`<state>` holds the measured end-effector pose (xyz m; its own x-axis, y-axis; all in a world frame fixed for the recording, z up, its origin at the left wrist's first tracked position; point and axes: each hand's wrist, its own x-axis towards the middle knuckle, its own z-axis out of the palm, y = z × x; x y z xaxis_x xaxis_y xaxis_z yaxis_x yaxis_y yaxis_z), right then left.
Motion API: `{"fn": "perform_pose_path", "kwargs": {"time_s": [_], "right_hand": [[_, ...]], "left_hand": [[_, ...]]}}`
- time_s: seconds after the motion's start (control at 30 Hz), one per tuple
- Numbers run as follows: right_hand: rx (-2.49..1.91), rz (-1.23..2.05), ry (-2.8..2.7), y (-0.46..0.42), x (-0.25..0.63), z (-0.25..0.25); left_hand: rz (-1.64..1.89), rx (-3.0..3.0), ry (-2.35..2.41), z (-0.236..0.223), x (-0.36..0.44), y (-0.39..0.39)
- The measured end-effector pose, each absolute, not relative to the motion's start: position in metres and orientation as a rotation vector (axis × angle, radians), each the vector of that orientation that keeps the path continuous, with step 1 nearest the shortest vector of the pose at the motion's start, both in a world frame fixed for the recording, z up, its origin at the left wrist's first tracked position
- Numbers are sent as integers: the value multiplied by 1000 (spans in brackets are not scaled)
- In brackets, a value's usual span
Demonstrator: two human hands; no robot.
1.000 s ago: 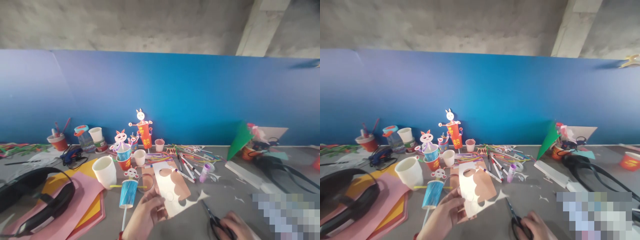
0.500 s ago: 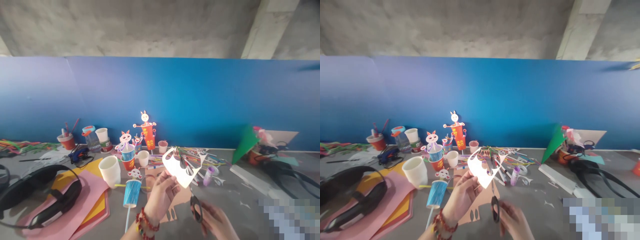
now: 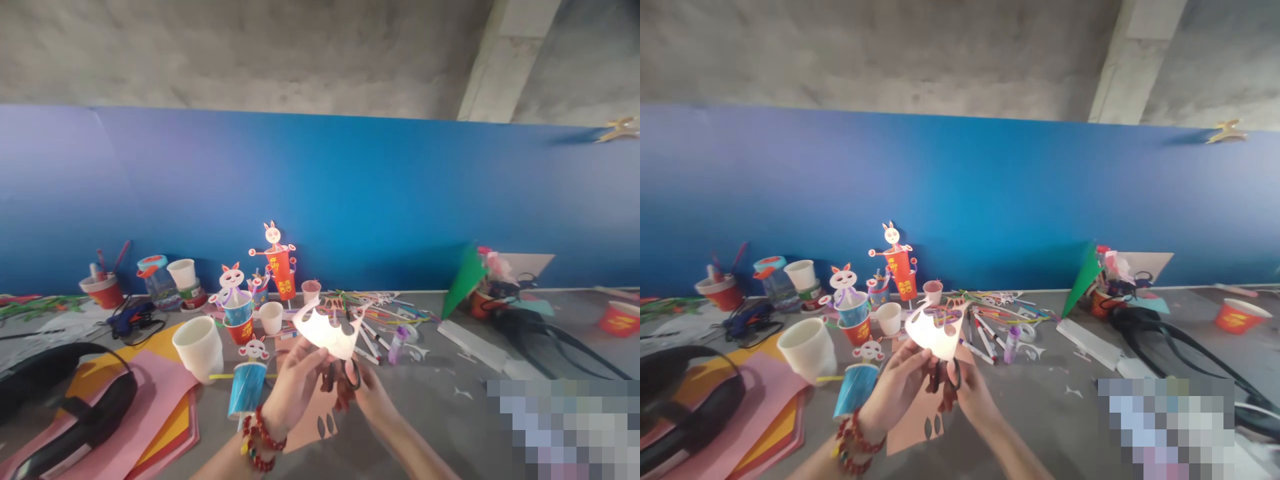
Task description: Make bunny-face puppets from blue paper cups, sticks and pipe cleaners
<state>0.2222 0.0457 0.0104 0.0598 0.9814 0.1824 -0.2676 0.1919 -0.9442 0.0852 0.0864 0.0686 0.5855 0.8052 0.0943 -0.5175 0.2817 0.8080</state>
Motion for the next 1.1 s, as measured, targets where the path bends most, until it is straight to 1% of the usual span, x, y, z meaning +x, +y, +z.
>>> {"fn": "perform_pose_path", "kwargs": {"time_s": [0.2,0.37,0.6,0.8,1.1], "right_hand": [[-801,1181,-1019,50,214,8],[-749,1156,-938,48,213,6],[-743,1098,-766,46,207,3],[-708,1123,-760,46,204,-1],[-644,1276,-819,38,200,8]], "left_hand": [[975,933,419,74,85,84],[1115,982,561,80,89,70],[1120,976,691,66,79,60],[1065,1027,839,58,57,44],[1070,1054,951,66,28,30]]}}
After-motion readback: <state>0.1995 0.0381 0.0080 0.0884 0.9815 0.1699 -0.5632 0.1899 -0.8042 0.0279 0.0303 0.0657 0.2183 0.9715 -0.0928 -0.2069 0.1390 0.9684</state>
